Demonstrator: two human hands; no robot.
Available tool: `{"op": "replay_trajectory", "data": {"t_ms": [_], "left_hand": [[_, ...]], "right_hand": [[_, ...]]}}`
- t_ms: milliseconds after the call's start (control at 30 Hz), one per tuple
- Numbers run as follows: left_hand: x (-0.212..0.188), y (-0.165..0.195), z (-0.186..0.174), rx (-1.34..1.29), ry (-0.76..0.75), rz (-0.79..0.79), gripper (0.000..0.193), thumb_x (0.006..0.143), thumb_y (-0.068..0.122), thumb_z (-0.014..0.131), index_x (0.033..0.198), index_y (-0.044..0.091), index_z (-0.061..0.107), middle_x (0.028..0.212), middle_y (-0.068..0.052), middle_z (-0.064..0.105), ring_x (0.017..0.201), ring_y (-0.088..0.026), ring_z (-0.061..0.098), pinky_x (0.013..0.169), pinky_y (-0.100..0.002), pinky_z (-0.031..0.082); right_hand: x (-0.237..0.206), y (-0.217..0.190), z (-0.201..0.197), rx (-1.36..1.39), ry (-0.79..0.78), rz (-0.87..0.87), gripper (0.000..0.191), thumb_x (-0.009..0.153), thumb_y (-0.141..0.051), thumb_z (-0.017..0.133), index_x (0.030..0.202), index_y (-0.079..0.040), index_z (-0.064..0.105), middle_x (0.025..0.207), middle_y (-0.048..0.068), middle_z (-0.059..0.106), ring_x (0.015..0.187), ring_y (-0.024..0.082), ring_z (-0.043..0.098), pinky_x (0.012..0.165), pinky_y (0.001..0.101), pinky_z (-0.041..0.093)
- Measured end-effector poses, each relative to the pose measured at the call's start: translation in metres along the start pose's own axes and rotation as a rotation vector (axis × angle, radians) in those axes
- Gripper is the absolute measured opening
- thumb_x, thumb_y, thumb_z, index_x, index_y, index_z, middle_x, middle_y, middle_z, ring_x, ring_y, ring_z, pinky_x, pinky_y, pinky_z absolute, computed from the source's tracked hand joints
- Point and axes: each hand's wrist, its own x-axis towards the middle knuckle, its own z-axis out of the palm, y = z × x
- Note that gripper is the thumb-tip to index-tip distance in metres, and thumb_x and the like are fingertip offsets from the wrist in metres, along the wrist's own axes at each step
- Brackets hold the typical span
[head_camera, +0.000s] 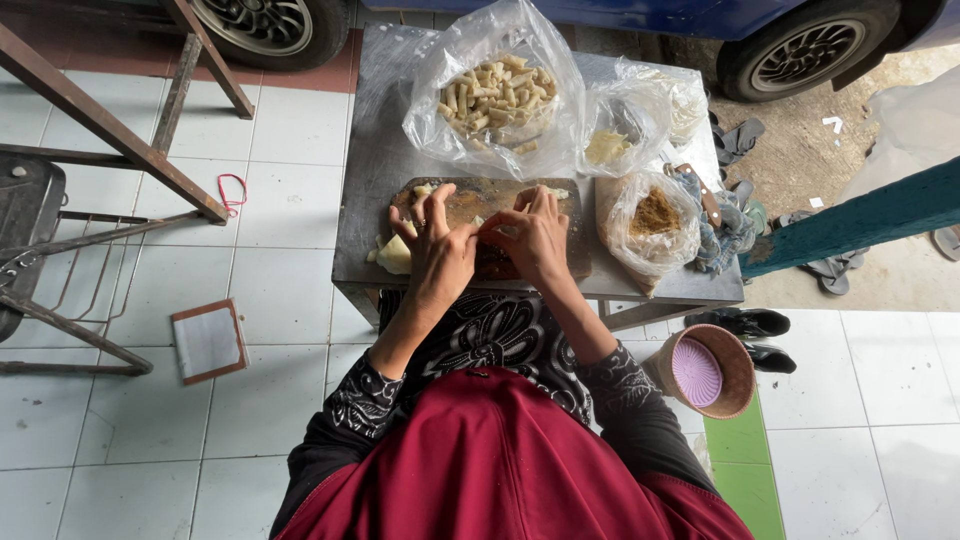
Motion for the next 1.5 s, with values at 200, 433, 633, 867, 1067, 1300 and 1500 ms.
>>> {"op": "replay_trajectory", "data": {"t_ms": [200,433,633,867,1067,1300,1500], "left_hand": [[-0.001,0.002,-0.001,-0.022,0.012,-0.035,0.010,0.077,0.018,0.087,0.078,0.012,0.079,0.144,-0.007,0.047,0.138,-0.031,0.040,0.115,-0.075,0.011],[-0.004,0.004,-0.002,-0.017,0.012,-0.028,0.010,0.076,0.019,0.087,0.080,0.013,0.080,0.142,-0.004,0.048,0.134,-0.030,0.041,0.114,-0.075,0.012],[-0.002,0.002,-0.002,-0.037,0.010,-0.019,0.008,0.079,0.020,0.086,0.081,0.014,0.080,0.141,-0.004,0.049,0.134,-0.028,0.041,0.114,-0.074,0.011],[-0.002,0.004,-0.003,-0.043,0.006,-0.024,0.005,0.081,0.019,0.084,0.083,0.015,0.081,0.139,-0.004,0.049,0.134,-0.028,0.041,0.113,-0.075,0.011],[-0.002,0.002,-0.002,-0.039,0.027,-0.009,0.005,0.082,0.017,0.084,0.083,0.013,0.081,0.140,-0.004,0.050,0.134,-0.028,0.043,0.114,-0.074,0.012],[-0.006,0.001,-0.002,-0.028,0.063,0.016,0.004,0.082,0.012,0.082,0.081,0.011,0.079,0.139,-0.004,0.052,0.134,-0.029,0.044,0.115,-0.072,0.013],[-0.007,-0.001,0.002,0.029,0.048,0.068,0.003,0.086,0.010,0.077,0.087,0.007,0.076,0.137,-0.005,0.053,0.130,-0.028,0.045,0.115,-0.070,0.016]], "right_hand": [[-0.022,0.023,-0.012,0.217,0.130,0.124,0.023,0.075,-0.034,0.085,0.097,-0.032,0.081,0.104,-0.005,0.055,0.097,0.016,0.056,0.080,0.0309,0.047],[-0.040,0.003,-0.013,0.126,0.154,0.110,0.021,0.076,-0.024,0.088,0.097,-0.025,0.085,0.090,0.000,0.057,0.094,0.018,0.055,0.080,0.0366,0.043],[-0.031,-0.011,-0.016,0.235,0.140,0.170,0.024,0.077,-0.028,0.088,0.099,-0.019,0.083,0.091,0.002,0.059,0.090,0.019,0.059,0.076,0.0346,0.049],[-0.029,-0.017,-0.009,0.314,0.110,0.162,0.018,0.083,-0.028,0.081,0.100,-0.021,0.080,0.106,-0.004,0.075,0.102,0.013,0.069,0.089,0.0356,0.050],[-0.026,-0.014,-0.010,0.090,0.132,-0.050,0.016,0.085,-0.028,0.082,0.099,-0.022,0.081,0.103,-0.006,0.075,0.103,0.016,0.065,0.099,0.0446,0.034],[-0.010,-0.005,-0.019,-0.059,0.160,-0.398,0.012,0.085,-0.029,0.082,0.097,-0.026,0.080,0.092,-0.011,0.075,0.089,0.010,0.062,0.102,0.0448,0.030],[0.001,0.002,-0.019,-0.041,0.079,-0.416,0.026,0.086,-0.036,0.083,0.101,-0.017,0.077,0.079,-0.008,0.069,0.081,0.012,0.057,0.099,0.0440,0.030]]}}
